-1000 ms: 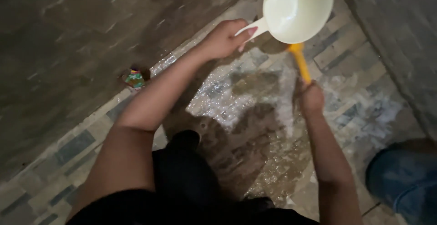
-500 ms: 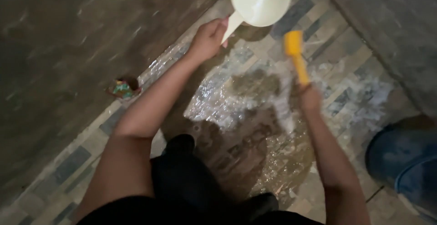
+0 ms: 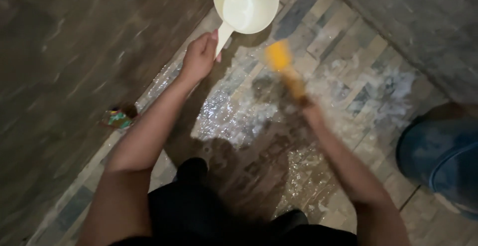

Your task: The person scrubs a section of tiled floor using a yellow brush and water from a plastic bottle, then rinses the area with water from a white scoop and a blue bucket.

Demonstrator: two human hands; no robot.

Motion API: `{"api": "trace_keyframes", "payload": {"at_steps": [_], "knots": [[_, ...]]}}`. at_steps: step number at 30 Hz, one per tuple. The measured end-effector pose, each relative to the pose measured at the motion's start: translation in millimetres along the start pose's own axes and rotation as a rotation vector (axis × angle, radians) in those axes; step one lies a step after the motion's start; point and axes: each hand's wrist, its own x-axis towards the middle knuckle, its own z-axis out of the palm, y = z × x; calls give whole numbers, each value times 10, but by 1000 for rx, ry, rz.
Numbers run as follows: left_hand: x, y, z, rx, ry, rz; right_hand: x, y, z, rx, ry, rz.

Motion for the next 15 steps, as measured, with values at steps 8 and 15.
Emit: {"api": "trace_keyframes", "payload": {"at_steps": [8, 15], "knots": [[16, -181, 271, -50, -66, -83, -271, 292, -622, 247, 25, 433], [7, -255, 428, -76, -113, -96, -389, 570, 138, -13, -31, -5]]}}
